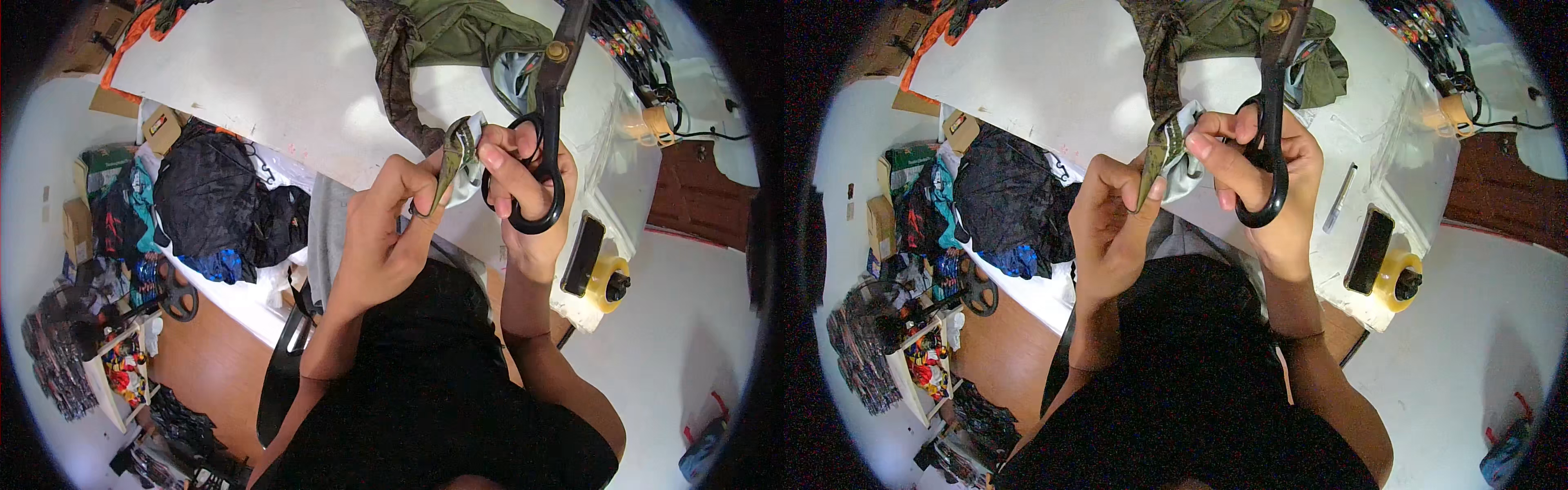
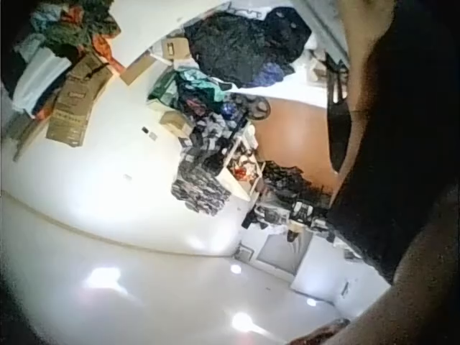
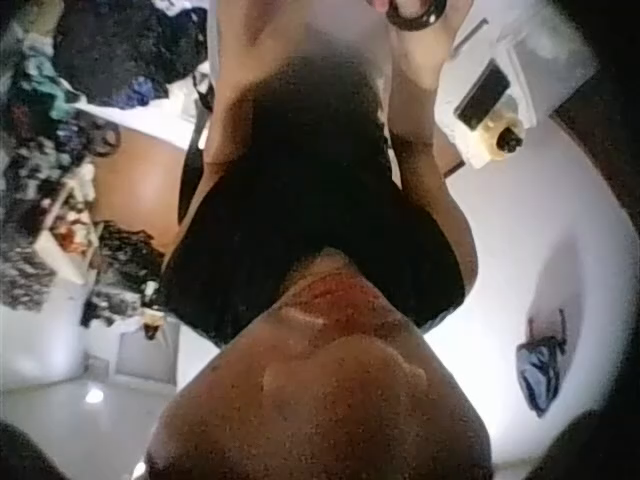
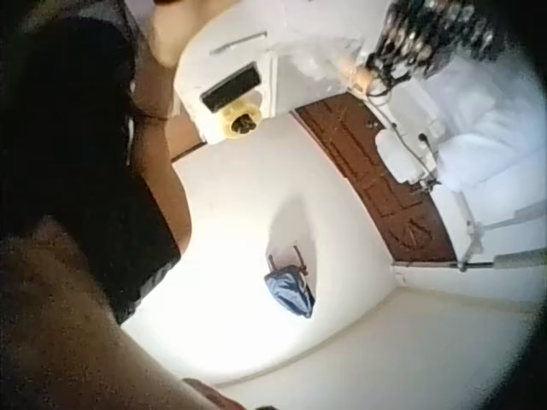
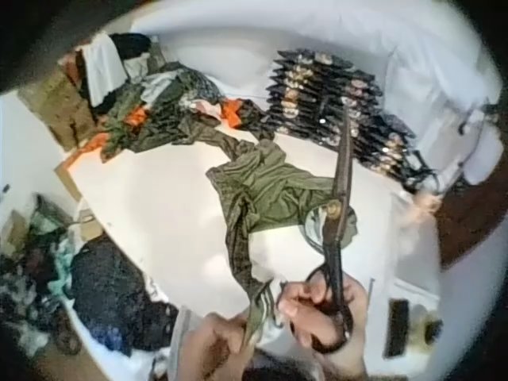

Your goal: Cutting and folding a camouflage shirt on a table.

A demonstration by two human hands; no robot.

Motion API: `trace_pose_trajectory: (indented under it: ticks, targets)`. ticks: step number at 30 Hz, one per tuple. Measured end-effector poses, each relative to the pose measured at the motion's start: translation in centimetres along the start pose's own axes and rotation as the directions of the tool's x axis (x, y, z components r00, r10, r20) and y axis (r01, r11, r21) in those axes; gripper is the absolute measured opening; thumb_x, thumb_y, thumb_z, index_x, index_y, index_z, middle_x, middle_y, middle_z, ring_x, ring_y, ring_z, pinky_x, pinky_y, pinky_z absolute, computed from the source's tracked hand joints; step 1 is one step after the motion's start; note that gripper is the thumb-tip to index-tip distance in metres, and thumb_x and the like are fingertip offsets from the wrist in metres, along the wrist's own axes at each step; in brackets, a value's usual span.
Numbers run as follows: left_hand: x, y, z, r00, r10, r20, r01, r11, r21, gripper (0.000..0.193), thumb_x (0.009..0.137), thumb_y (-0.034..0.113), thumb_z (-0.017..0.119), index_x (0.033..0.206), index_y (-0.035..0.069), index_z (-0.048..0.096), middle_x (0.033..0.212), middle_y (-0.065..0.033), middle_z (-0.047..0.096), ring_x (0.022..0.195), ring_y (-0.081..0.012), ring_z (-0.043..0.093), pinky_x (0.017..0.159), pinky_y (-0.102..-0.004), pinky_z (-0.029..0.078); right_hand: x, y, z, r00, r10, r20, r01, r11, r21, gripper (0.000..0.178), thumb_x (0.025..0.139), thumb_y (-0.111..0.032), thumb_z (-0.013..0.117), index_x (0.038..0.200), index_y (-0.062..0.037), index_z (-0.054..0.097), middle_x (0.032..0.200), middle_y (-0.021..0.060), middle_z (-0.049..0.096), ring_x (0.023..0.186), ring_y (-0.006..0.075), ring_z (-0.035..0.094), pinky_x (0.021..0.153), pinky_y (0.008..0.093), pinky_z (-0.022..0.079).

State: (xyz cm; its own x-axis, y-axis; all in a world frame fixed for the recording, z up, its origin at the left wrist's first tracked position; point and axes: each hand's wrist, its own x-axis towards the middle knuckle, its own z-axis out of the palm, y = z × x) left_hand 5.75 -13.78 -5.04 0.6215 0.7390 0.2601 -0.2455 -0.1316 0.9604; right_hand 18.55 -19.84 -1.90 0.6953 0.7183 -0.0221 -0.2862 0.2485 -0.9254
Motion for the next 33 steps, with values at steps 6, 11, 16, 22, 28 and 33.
trace_pose_trajectory:
  ticks: [6,11,16,22,28,33]
  targets:
    - [0.5,0.6,-0.2,0.997,-0.019,-0.079,0.005,0.984,-0.178,0.023,0.087,-0.007,0.055,0.079,0.007,0.038,0.072,0.0029,0.039,0.068,-0.0041,0.035,0.071,-0.0195,0.034,-0.1,-0.3,-0.5,0.999,-0.034,0.021,0.033,0.999,0.02,0.028,0.07,0.006,0.072,0.076,-0.0073,0.047,0.079,0.0159,0.066,0.043,0.004,0.044,0.038,0.0165,0.032]
    - [0.4,0.9,-0.1,0.993,-0.074,-0.087,0.054,0.977,-0.208,0.024,0.086,-0.006,0.057,0.079,0.008,0.039,0.075,0.0028,0.043,0.071,-0.0046,0.038,0.066,-0.0188,0.034,-0.2,0.0,-0.5,0.997,-0.075,0.029,0.077,0.994,-0.076,0.028,0.069,0.005,0.073,0.077,-0.007,0.049,0.079,0.0162,0.067,0.043,0.0046,0.047,0.039,0.016,0.034]
    - [0.2,-0.2,-0.3,0.986,0.164,0.023,-0.166,0.972,0.166,0.019,0.083,-0.008,0.058,0.079,0.005,0.045,0.074,-0.002,0.053,0.07,-0.0058,0.046,0.065,-0.0195,0.04,-0.2,0.1,-0.3,0.998,-0.056,-0.002,0.055,0.991,-0.119,0.028,0.068,0.006,0.074,0.076,-0.0073,0.05,0.08,0.0156,0.068,0.044,0.0052,0.048,0.039,0.0161,0.035]
    - [0.1,-0.2,-0.2,0.975,0.216,0.06,-0.224,0.936,0.273,0.019,0.081,-0.012,0.058,0.079,0.003,0.046,0.074,-0.0046,0.056,0.069,-0.0062,0.047,0.064,-0.0197,0.041,0.0,-0.4,-0.4,1.0,0.0,-0.008,0.0,1.0,0.008,0.028,0.068,0.005,0.073,0.074,-0.0084,0.05,0.079,0.0149,0.067,0.041,0.0047,0.045,0.038,0.0158,0.032]
    - [-0.2,-0.8,-0.4,0.996,0.087,-0.023,-0.085,0.994,0.068,0.017,0.077,-0.013,0.054,0.08,0.002,0.048,0.072,-0.0082,0.054,0.059,-0.0192,0.048,0.062,-0.0232,0.044,-0.1,-0.9,-1.0,0.997,0.063,0.033,-0.064,0.997,0.041,0.03,0.068,0.004,0.073,0.072,-0.0092,0.047,0.079,0.0156,0.066,0.041,0.0046,0.045,0.037,0.0165,0.032]
    - [0.2,0.1,-0.4,0.981,0.174,0.09,-0.191,0.945,0.264,0.019,0.075,-0.014,0.054,0.079,0.002,0.045,0.099,-0.019,0.062,0.104,-0.036,0.061,0.077,-0.0277,0.047,-0.2,-0.6,-0.5,1.0,0.019,-0.009,-0.02,0.992,-0.125,0.03,0.067,0.004,0.074,0.073,-0.0085,0.047,0.078,0.0162,0.067,0.043,0.0049,0.048,0.037,0.0166,0.035]
